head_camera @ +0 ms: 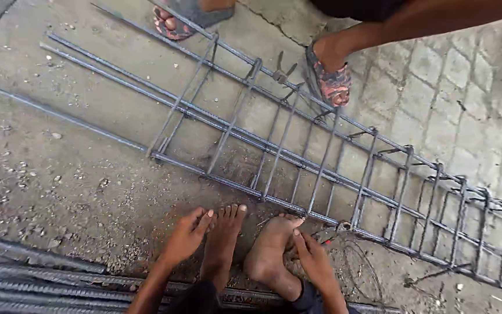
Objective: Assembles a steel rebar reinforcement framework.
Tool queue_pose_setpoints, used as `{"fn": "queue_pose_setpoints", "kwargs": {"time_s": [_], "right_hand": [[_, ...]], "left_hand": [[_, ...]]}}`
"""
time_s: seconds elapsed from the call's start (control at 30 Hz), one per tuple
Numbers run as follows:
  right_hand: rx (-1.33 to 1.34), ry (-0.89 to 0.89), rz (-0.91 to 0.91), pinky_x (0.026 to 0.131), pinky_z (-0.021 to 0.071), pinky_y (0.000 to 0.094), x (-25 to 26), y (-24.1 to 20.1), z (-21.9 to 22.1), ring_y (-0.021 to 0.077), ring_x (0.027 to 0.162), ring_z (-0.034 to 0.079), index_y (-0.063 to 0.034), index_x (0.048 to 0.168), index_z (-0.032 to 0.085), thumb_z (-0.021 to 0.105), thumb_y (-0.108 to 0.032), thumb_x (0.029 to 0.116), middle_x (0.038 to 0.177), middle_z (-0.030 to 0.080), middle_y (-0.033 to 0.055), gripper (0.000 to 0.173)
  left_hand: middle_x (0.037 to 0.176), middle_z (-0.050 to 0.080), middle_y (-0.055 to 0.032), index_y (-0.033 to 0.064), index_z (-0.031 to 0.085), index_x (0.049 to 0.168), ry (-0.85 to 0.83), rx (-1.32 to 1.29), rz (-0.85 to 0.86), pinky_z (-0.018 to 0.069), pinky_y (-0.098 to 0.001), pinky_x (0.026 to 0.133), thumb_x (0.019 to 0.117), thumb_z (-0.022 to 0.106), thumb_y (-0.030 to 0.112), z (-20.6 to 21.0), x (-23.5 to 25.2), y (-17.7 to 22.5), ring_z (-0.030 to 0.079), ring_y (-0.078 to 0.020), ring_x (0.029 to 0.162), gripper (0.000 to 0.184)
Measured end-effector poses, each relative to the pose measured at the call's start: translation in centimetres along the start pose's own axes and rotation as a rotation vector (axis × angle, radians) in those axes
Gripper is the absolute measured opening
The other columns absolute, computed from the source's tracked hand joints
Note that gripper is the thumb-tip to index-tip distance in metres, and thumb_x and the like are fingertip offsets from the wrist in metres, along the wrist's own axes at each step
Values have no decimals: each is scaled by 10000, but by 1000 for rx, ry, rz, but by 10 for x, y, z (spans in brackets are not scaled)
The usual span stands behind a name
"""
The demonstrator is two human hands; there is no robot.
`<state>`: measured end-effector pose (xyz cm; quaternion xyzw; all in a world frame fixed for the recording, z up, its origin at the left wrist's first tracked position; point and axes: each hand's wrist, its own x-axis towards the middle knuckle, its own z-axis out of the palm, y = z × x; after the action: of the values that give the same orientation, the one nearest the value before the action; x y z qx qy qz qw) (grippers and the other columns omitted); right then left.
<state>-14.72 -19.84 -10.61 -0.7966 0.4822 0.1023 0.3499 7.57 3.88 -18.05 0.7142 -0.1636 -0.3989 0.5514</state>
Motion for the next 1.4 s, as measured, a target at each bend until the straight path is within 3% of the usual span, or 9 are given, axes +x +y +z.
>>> {"fn": "queue_pose_setpoints", "kwargs": {"time_s": [0.07, 0.27, 0.5, 0.7, 0.83, 0.93, 1.1, 1.23, 1.4], "right_hand": [[-15, 139, 150, 786, 549, 592, -15, 33, -10, 353, 824, 687, 67, 1169, 657, 480, -398, 1077, 913, 691, 220, 506], [284, 435, 318, 898, 570, 504, -8, 72, 15, 356, 1008, 686, 124, 1320, 482, 637, -319, 1013, 1234, 607, 301, 561], [575, 574, 326, 732, 541, 395, -4, 73, 40, 184, 745, 616, 48, 1305, 395, 597, -242, 1042, 895, 600, 128, 440], [598, 650, 46, 539, 511, 338, -26, 94, 39, 111, 548, 528, 68, 1271, 570, 525, -225, 1064, 763, 580, 68, 362], [547, 701, -150, 559, 442, 231, -46, 94, 45, 22, 563, 453, 72, 1205, 612, 558, -210, 1046, 737, 536, 24, 327], [496, 633, -302, 580, 431, 180, -54, 77, 35, -11, 589, 460, 105, 1215, 617, 567, -181, 1038, 760, 569, 39, 340], [346, 418, -536, 578, 436, 147, -68, 19, -2, -45, 593, 482, 67, 1182, 649, 573, -211, 1038, 741, 591, -11, 322], [176, 242, -484, 621, 505, 326, -75, -39, -15, 105, 630, 571, -9, 1213, 671, 531, -252, 1060, 777, 645, 49, 319], [-74, -51, -447, 745, 550, 500, -63, -102, -4, 243, 750, 673, -45, 1265, 668, 533, -279, 1068, 851, 702, 112, 334]], "left_hand": [[880, 720, -24, -6, 657, 1038, -24, 28, 45, 608, -293, 767, 1078, 459, 249, 8, 0, -2, 702, -80, 783, 324], [862, 710, 11, 19, 666, 1031, -110, 116, 157, 597, -246, 743, 1073, 467, 290, 31, 2, 10, 689, -41, 769, 339], [821, 706, 53, 72, 665, 997, -94, 142, 243, 570, -197, 701, 1070, 474, 305, 36, -14, 30, 674, -20, 741, 309], [816, 681, -31, -9, 662, 995, -87, 281, 68, 543, -285, 753, 1089, 473, 247, 27, -39, 57, 639, -76, 729, 332], [832, 628, -106, -39, 663, 975, -23, 280, -94, 516, -361, 787, 1090, 507, 255, 35, -64, 93, 599, -159, 762, 352], [850, 655, -149, -104, 613, 989, 132, 157, -43, 520, -357, 802, 1088, 489, 145, 41, -67, 101, 627, -178, 781, 295], [1125, 692, -118, -15, 552, 1332, -1, 78, 129, 551, -356, 927, 1120, 377, 282, 20, -65, 93, 680, -158, 996, 405], [1311, 638, -121, 33, 482, 1438, -188, 39, 166, 536, -369, 992, 1113, 340, 335, 29, -63, 78, 645, -178, 1161, 465], [1386, 594, -130, 45, 426, 1504, -71, -218, -39, 489, -360, 1048, 1097, 454, 263, 58, -65, 86, 601, -186, 1233, 463]]}}
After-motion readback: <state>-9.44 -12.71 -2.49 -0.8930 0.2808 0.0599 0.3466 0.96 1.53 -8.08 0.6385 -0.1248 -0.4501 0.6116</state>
